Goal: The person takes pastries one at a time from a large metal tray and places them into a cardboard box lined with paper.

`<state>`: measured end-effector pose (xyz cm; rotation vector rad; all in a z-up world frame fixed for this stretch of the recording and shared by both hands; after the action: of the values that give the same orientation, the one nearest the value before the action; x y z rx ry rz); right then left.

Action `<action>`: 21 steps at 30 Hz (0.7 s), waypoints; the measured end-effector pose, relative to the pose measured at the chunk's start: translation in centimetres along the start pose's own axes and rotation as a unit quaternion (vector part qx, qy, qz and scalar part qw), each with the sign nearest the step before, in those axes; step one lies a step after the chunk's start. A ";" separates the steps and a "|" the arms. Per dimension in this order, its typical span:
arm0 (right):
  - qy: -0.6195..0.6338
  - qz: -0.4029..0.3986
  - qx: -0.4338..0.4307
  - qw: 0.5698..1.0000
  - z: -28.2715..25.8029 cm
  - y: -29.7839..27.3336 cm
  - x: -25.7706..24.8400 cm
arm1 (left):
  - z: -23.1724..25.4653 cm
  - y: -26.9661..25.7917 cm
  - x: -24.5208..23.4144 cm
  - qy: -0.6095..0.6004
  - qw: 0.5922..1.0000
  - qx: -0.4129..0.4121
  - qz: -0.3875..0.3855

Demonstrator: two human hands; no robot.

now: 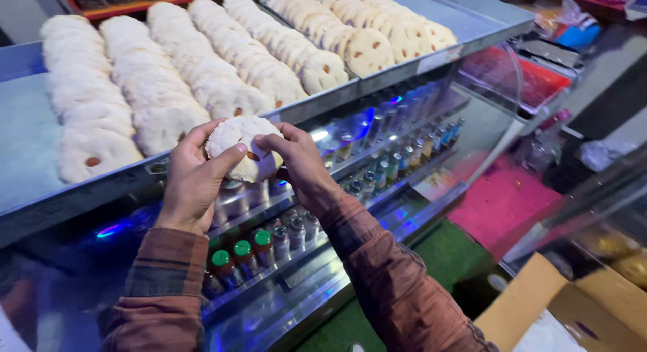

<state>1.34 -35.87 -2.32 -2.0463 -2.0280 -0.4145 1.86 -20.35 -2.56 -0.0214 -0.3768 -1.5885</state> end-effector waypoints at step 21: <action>0.004 0.333 0.160 0.929 12.0 -17.4 -31.8 | -27.8 -14.7 22.8 0.136 0.935 -0.302 -0.126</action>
<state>-15.69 -61.04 -25.51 -2.3195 -1.1670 0.0398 -7.87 -49.33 -26.52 -0.2315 0.3493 -1.8805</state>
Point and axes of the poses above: each hand's wrist, its own y-axis towards the middle knuckle, its own x-axis out of the palm, z = x × y, the point moved 1 cm from there along y, towards the middle knuckle, and after that the axes turned 1 degree about -z, right-handed, at the moved point
